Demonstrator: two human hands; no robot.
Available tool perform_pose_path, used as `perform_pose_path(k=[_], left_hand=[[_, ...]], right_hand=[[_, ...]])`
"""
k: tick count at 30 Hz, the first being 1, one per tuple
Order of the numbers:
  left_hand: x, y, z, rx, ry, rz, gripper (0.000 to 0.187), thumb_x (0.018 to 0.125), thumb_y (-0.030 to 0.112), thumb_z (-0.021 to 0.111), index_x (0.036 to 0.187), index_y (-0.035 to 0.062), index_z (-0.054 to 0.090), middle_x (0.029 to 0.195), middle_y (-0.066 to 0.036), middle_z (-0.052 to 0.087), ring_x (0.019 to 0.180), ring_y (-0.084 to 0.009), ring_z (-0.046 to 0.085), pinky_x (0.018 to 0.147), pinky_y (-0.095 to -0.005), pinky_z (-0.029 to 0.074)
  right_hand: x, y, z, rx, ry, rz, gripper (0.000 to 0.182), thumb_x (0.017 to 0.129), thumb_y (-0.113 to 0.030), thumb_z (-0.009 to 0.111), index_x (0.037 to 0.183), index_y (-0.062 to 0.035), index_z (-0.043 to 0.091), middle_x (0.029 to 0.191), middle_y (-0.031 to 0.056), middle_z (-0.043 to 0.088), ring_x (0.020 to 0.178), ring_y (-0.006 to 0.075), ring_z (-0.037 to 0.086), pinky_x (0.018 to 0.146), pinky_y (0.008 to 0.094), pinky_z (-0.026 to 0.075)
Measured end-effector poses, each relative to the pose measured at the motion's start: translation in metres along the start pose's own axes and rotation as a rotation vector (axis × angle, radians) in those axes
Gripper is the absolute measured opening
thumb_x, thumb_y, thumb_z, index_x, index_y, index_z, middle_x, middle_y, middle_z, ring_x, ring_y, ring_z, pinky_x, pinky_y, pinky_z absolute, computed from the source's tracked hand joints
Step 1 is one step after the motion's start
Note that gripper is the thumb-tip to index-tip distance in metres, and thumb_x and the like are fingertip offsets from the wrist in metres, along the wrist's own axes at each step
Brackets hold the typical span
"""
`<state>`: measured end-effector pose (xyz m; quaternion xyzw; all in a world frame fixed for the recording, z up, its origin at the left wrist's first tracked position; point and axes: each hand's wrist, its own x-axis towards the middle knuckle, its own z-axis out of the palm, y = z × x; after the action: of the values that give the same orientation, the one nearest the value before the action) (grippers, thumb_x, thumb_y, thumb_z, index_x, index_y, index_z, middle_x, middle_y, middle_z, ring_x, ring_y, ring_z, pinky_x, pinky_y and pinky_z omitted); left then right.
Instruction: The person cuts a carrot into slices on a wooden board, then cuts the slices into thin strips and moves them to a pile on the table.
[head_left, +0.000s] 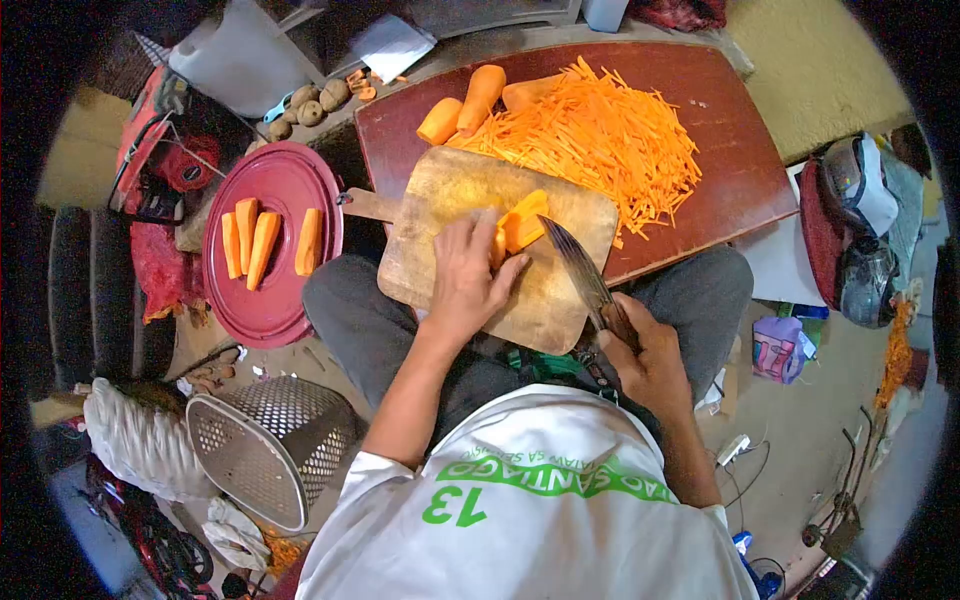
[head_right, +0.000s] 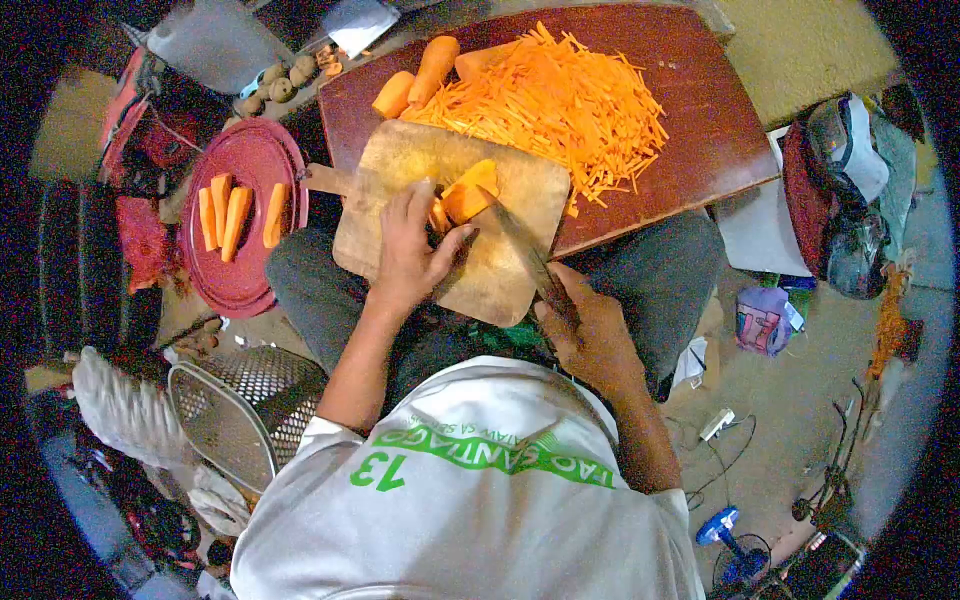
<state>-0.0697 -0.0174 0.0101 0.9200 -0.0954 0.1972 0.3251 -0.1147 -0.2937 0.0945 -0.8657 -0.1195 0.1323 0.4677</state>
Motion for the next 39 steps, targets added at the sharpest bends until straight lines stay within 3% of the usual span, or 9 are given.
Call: perform_pose_path(k=[1, 7, 16, 19, 22, 23, 25, 30, 39], left_hand=[[0.004, -0.001, 0.002, 0.031, -0.034, 0.017, 0.078, 0.090, 0.028, 0.086, 0.153, -0.0001, 0.050, 0.133, -0.026, 0.061, 0.124, -0.0458, 0.056, 0.107, -0.0544, 0.044], [0.027, -0.001, 0.007, 0.127, -0.144, 0.116, 0.069, 0.091, 0.012, 0.077, 0.152, -0.0026, 0.048, 0.114, -0.021, 0.061, 0.110, -0.0407, 0.057, 0.097, -0.0521, 0.045], [0.050, 0.003, -0.002, 0.198, -0.185, 0.103, 0.070, 0.096, 0.014, 0.075, 0.155, -0.0056, 0.044, 0.108, -0.026, 0.065, 0.100, -0.0445, 0.062, 0.092, -0.0522, 0.052], [0.060, -0.002, -0.010, 0.085, -0.140, 0.078, 0.072, 0.097, 0.017, 0.077, 0.157, -0.0041, 0.043, 0.111, -0.028, 0.065, 0.103, -0.0465, 0.063, 0.094, -0.0532, 0.052], [0.074, -0.007, -0.021, 0.082, -0.112, 0.063, 0.073, 0.097, 0.018, 0.078, 0.158, -0.0019, 0.043, 0.118, -0.030, 0.065, 0.111, -0.0493, 0.063, 0.097, -0.0530, 0.052], [0.080, -0.010, -0.023, 0.086, -0.098, 0.060, 0.073, 0.097, 0.018, 0.078, 0.158, -0.0016, 0.044, 0.120, -0.030, 0.064, 0.112, -0.0497, 0.063, 0.098, -0.0528, 0.052], [0.082, -0.026, -0.019, 0.044, -0.073, 0.064, 0.072, 0.094, 0.026, 0.083, 0.153, -0.0012, 0.051, 0.125, -0.029, 0.064, 0.116, -0.0493, 0.062, 0.101, -0.0554, 0.051], [0.073, -0.028, -0.011, 0.127, -0.090, 0.123, 0.061, 0.090, 0.034, 0.086, 0.138, 0.0019, 0.066, 0.126, -0.024, 0.066, 0.113, -0.0446, 0.062, 0.099, -0.0539, 0.050], [0.072, -0.053, -0.003, 0.322, 0.069, 0.144, 0.031, 0.093, 0.019, 0.081, 0.121, 0.0076, 0.075, 0.125, -0.016, 0.066, 0.121, -0.0380, 0.061, 0.099, -0.0511, 0.050]], right_hand=[[-0.002, 0.007, -0.002, 0.009, 0.000, 0.044, 0.047, 0.100, -0.013, 0.073, 0.144, -0.0040, 0.058, 0.099, 0.0223, 0.075, 0.091, 0.0408, 0.077, 0.079, 0.0443, 0.059], [-0.002, 0.016, -0.008, 0.100, -0.040, 0.123, 0.044, 0.102, -0.018, 0.070, 0.142, -0.0030, 0.059, 0.096, 0.0239, 0.075, 0.089, 0.0430, 0.076, 0.078, 0.0463, 0.058], [0.009, 0.009, -0.012, 0.139, -0.086, 0.132, 0.045, 0.103, -0.020, 0.069, 0.142, -0.0030, 0.058, 0.105, 0.0292, 0.075, 0.100, 0.0497, 0.074, 0.084, 0.0539, 0.058], [0.010, 0.013, -0.009, 0.106, -0.071, 0.107, 0.044, 0.102, -0.020, 0.069, 0.142, -0.0037, 0.058, 0.106, 0.0297, 0.075, 0.101, 0.0507, 0.073, 0.084, 0.0557, 0.058], [0.012, 0.014, -0.005, 0.084, -0.016, 0.042, 0.042, 0.102, -0.010, 0.069, 0.140, 0.0034, 0.060, 0.093, 0.0253, 0.075, 0.084, 0.0357, 0.077, 0.077, 0.0424, 0.057], [0.013, 0.013, -0.005, 0.087, -0.032, 0.060, 0.043, 0.102, -0.013, 0.069, 0.140, 0.0021, 0.059, 0.097, 0.0273, 0.075, 0.090, 0.0410, 0.076, 0.079, 0.0467, 0.057], [0.017, 0.009, -0.009, 0.092, -0.064, 0.097, 0.045, 0.102, -0.018, 0.070, 0.141, -0.0004, 0.058, 0.106, 0.0314, 0.074, 0.102, 0.0516, 0.072, 0.084, 0.0552, 0.058], [0.030, 0.004, -0.009, 0.070, -0.001, -0.006, 0.048, 0.100, -0.016, 0.069, 0.143, 0.0032, 0.057, 0.114, 0.0330, 0.073, 0.108, 0.0501, 0.072, 0.089, 0.0520, 0.058], [0.055, -0.015, -0.001, -0.196, -0.010, -0.113, 0.045, 0.102, -0.019, 0.066, 0.142, -0.0001, 0.060, 0.124, 0.0290, 0.072, 0.112, 0.0467, 0.072, 0.095, 0.0530, 0.058]])
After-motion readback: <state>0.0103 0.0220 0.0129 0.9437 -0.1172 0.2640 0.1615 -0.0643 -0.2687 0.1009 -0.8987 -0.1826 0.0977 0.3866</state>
